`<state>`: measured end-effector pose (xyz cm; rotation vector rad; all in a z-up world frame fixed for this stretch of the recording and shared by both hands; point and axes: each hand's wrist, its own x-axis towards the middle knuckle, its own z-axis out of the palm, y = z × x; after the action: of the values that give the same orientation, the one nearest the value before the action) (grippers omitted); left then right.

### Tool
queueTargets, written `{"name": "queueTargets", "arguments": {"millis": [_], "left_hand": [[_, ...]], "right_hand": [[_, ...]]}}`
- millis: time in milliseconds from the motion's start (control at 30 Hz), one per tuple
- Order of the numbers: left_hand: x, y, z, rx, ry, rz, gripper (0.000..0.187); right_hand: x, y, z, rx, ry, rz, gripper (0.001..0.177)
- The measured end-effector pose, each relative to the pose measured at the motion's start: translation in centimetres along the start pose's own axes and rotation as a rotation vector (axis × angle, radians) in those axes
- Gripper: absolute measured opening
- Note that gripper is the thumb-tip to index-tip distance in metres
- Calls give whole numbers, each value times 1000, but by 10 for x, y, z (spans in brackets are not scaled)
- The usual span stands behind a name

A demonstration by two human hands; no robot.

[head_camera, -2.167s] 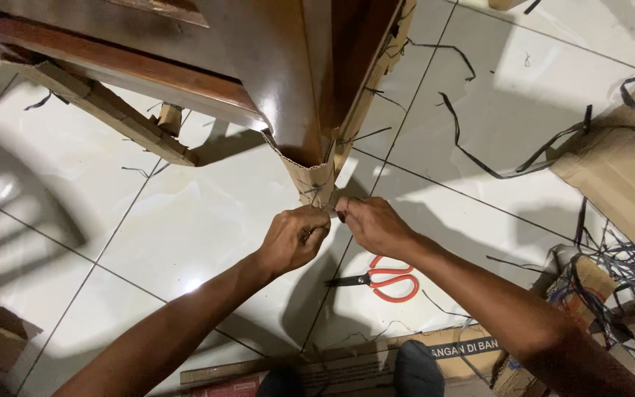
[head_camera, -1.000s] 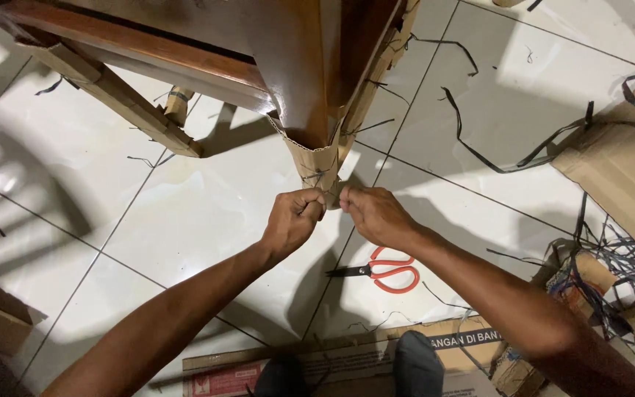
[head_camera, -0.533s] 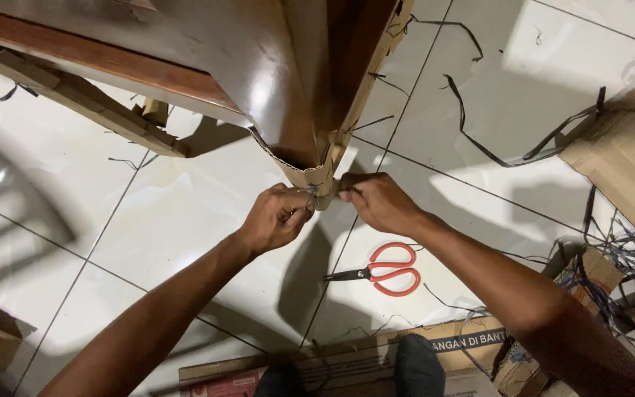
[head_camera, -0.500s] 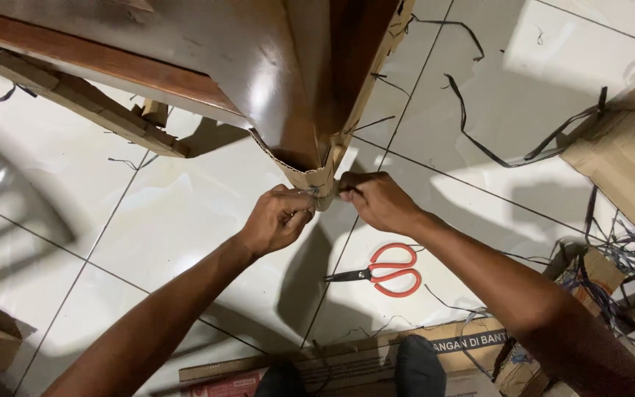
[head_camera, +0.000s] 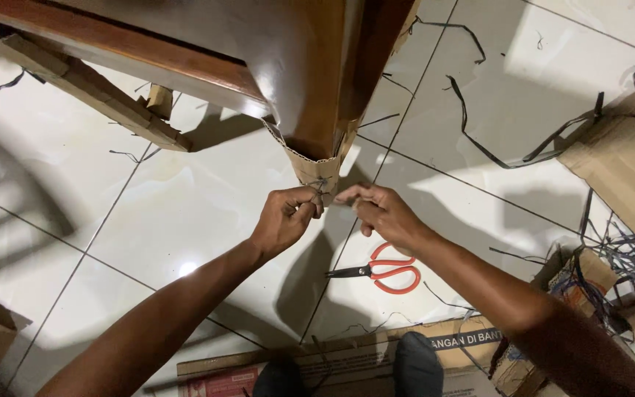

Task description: Wrapping the legs of a wooden chair with cardboard and securing them with plastic ties.

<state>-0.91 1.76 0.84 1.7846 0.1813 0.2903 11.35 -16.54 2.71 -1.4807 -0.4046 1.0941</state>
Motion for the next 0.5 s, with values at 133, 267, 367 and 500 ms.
{"name": "queueTargets", "arguments": {"millis": [133, 267, 367, 500], "left_hand": [[-8, 1, 16, -182, 101, -111, 26], [-16, 18, 28, -362, 239, -311, 23], [-14, 30, 36, -464, 328, -367, 21], [-13, 23, 41, -505, 397, -365, 20]], "right_hand": [[1, 16, 9, 127, -49, -44, 47], [9, 31, 1, -316, -24, -398, 43], [17, 32, -2, -752, 13, -709, 37], [23, 38, 0, -1057, 127, -970, 27]]}}
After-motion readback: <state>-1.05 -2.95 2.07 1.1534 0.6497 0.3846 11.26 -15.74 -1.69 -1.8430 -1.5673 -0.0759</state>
